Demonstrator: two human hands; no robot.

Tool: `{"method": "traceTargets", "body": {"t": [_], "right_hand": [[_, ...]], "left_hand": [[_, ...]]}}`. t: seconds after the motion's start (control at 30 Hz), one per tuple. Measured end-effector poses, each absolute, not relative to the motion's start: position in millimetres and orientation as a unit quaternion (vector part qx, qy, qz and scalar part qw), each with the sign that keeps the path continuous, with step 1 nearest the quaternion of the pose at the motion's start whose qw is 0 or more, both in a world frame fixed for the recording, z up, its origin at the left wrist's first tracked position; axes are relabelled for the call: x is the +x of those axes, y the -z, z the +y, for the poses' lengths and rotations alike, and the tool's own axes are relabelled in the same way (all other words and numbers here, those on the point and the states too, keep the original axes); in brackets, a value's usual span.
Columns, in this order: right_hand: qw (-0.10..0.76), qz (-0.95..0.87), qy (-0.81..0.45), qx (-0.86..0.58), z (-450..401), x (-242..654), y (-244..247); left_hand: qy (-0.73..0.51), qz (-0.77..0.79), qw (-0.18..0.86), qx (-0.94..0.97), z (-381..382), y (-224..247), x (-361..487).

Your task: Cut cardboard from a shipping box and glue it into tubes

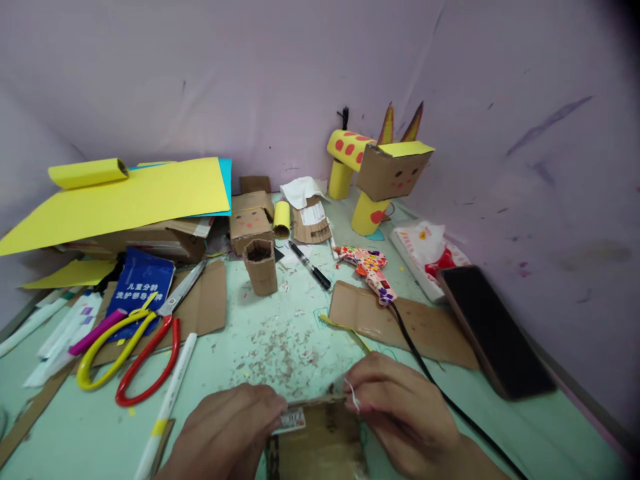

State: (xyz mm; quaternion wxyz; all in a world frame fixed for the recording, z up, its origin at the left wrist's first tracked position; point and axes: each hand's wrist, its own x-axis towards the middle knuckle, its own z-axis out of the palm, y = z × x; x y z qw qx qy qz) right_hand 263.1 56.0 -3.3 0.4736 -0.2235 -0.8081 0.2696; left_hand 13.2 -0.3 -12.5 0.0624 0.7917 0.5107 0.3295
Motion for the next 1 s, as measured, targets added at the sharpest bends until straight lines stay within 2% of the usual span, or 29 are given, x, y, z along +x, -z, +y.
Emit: {"method": "traceTargets", "body": {"t": [0.3,0.53,0.67,0.8,0.9,1.0], "right_hand": [[0.429,-0.762,-0.286,-0.392,54,262,14],[0.417,-0.760,-0.315,-0.386,54,256,12],[0.400,-0.801,-0.280,-0.347,58,248,14],[0.325,-0.850,-0.183,-0.371,60,244,11],[0.234,-0.876,-0.148,-0.394,62,243,0],[0.131,-0.904,-0.106,-0.393,68,239,-13]], "left_hand": [[-0.305,0.530,0.045,0.790,15,-14,27],[-0.282,0.611,0.189,0.715,23,-19,37],[-0.306,0.523,0.128,0.785,29,-8,47],[-0.250,0.504,0.049,0.825,32,-5,48],[-0.177,0.525,0.090,0.828,33,-7,48],[-0.167,0.531,0.100,0.825,34,-8,50]]}}
